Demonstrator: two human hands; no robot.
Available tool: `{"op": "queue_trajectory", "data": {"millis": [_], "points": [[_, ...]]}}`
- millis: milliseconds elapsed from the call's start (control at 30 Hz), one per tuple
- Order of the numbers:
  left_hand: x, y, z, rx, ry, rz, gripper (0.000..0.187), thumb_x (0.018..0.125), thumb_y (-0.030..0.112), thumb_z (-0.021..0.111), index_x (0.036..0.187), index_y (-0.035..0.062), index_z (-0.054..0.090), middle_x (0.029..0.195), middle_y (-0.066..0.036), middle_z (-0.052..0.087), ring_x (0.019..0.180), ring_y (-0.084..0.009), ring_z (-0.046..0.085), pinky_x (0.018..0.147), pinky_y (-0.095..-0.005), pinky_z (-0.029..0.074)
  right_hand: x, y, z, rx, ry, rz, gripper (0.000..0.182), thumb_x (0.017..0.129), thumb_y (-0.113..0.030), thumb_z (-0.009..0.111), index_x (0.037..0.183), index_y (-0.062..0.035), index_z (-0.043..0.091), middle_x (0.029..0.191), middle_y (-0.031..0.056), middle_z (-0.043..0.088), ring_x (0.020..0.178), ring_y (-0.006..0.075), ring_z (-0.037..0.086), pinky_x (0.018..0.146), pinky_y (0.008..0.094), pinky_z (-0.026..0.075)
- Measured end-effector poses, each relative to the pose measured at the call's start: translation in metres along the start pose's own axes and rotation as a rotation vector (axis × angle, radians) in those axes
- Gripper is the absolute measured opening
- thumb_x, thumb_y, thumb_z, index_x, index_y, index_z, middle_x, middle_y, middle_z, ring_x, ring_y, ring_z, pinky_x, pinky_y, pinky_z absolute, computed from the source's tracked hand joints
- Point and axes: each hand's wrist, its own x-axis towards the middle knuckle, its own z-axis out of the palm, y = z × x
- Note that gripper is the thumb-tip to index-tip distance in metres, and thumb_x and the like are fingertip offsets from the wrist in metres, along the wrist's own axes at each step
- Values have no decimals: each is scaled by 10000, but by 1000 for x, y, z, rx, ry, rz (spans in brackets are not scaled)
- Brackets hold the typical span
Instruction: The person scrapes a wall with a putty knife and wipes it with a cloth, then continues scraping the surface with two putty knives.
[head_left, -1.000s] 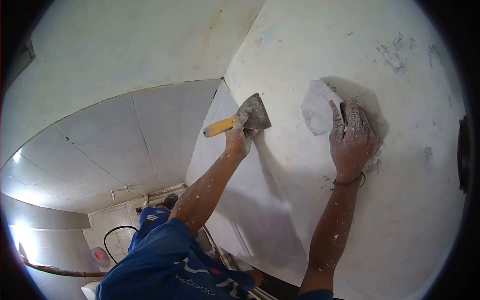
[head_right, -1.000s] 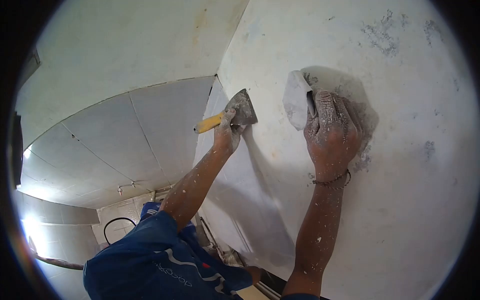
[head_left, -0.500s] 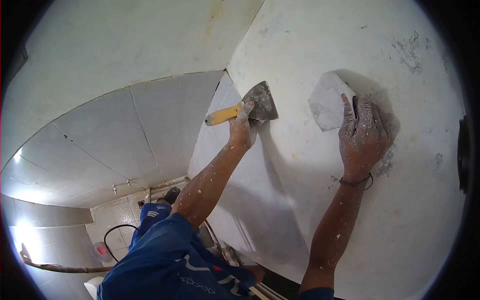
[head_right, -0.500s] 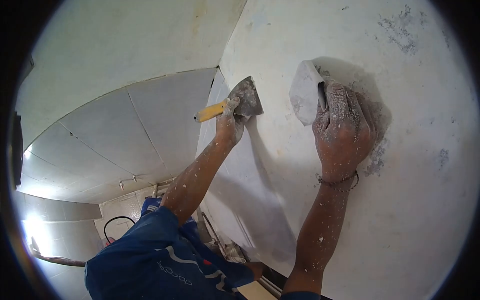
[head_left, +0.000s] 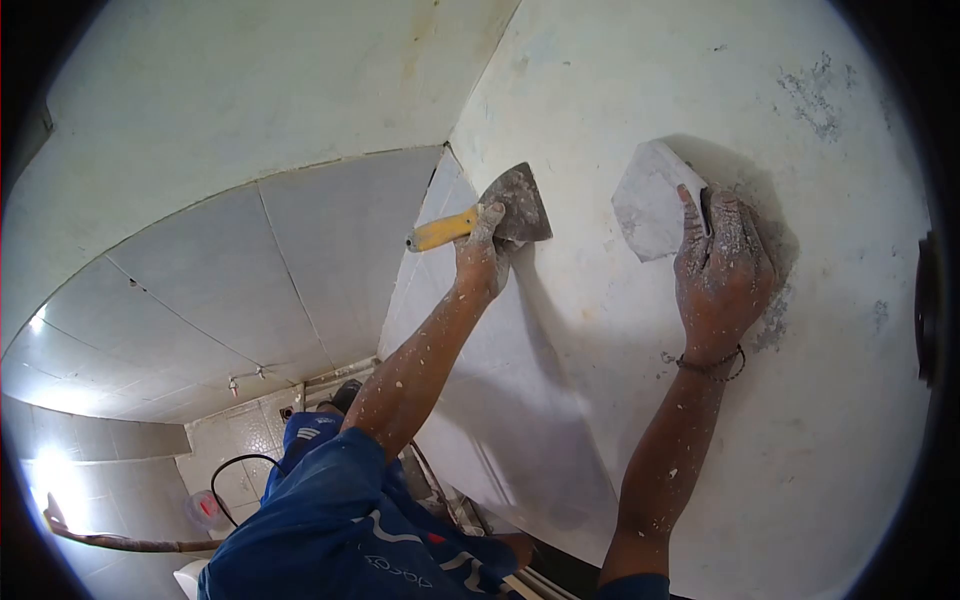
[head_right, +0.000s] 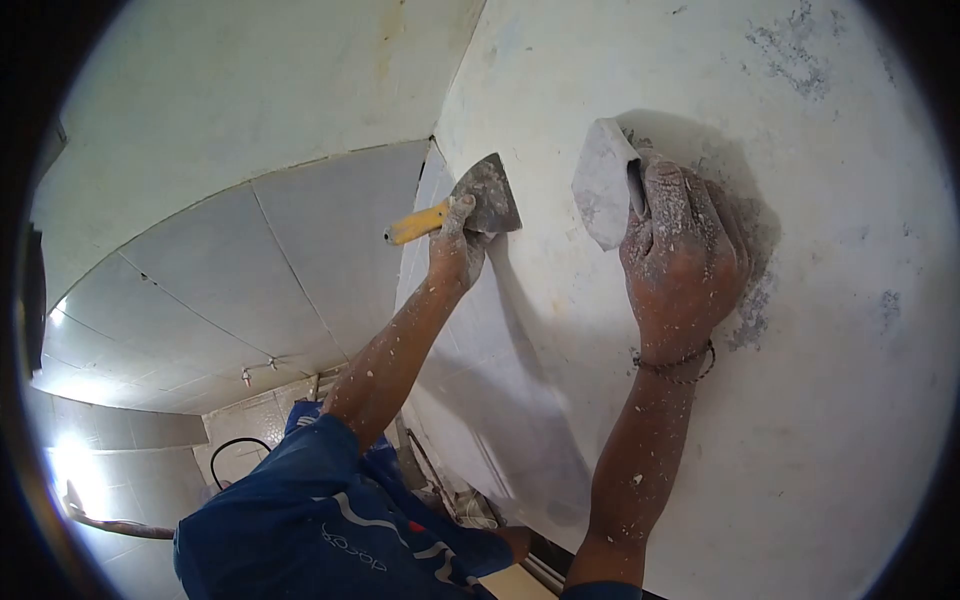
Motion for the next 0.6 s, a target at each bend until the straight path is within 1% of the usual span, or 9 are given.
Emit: {"op": "queue_trajectory", "data": {"millis": [100,167,233,267,300,367,433,533,600], "points": [[-7,-2,8,-50,40,-27,342,810,137,639,1100,29,492,1022,-80,579,903,-191,593,756,-321,521,0,0,-2,-20,-40,-40,165,768,-118,655,893,-10,659,886,116,659,838,276,636,744,348,510],[-4,-6,36,-92,65,-60,333,808,134,643,1086,21,501,1024,-81,579,901,-187,592,754,-319,520,4,-3,-5,-14,-53,-22,170,766,-118,655,897,-10,655,886,120,658,842,276,635,742,348,511],[5,-5,77,0,-160,20,300,805,113,635,1058,5,518,1020,-84,580,889,-174,590,746,-310,517,2,1,-5,-7,-91,-13,175,764,-117,654,902,-10,651,885,123,656,846,276,634,739,349,511],[0,6,87,-22,-240,-40,391,801,119,646,1132,4,472,1037,-98,562,961,-191,567,820,-339,495,-1,4,-2,24,-49,-36,174,758,-113,654,899,-11,649,884,126,655,844,278,633,739,350,512],[-7,11,78,-18,-241,-40,391,801,119,646,1132,4,472,1037,-98,562,961,-191,567,820,-339,495,-3,6,-2,56,4,-54,173,751,-108,654,896,-12,646,883,128,654,842,280,632,739,352,512],[-5,14,57,59,-204,53,383,806,114,637,1133,2,471,1049,-102,561,967,-198,569,822,-343,503,5,-1,-11,111,-14,-17,168,744,-101,655,886,-12,645,874,128,653,829,285,631,739,357,512],[-4,5,14,90,-13,37,348,821,104,613,1127,12,475,1066,-100,559,984,-203,567,838,-348,505,2,-2,-21,182,-96,8,163,737,-93,656,877,-11,644,864,128,651,817,291,630,739,363,512],[-15,-2,3,-5,109,44,309,823,112,623,1098,38,504,1023,-76,582,912,-171,595,773,-323,520,-3,0,-19,241,-54,-11,169,724,-79,660,877,-10,644,847,121,650,799,295,627,745,371,510],[-13,0,-1,42,88,48,312,831,116,615,1110,46,495,1027,-69,580,913,-170,594,781,-321,518,-7,4,-14,215,14,-60,181,723,-80,660,889,-11,642,849,118,651,800,292,627,753,374,508]]}}
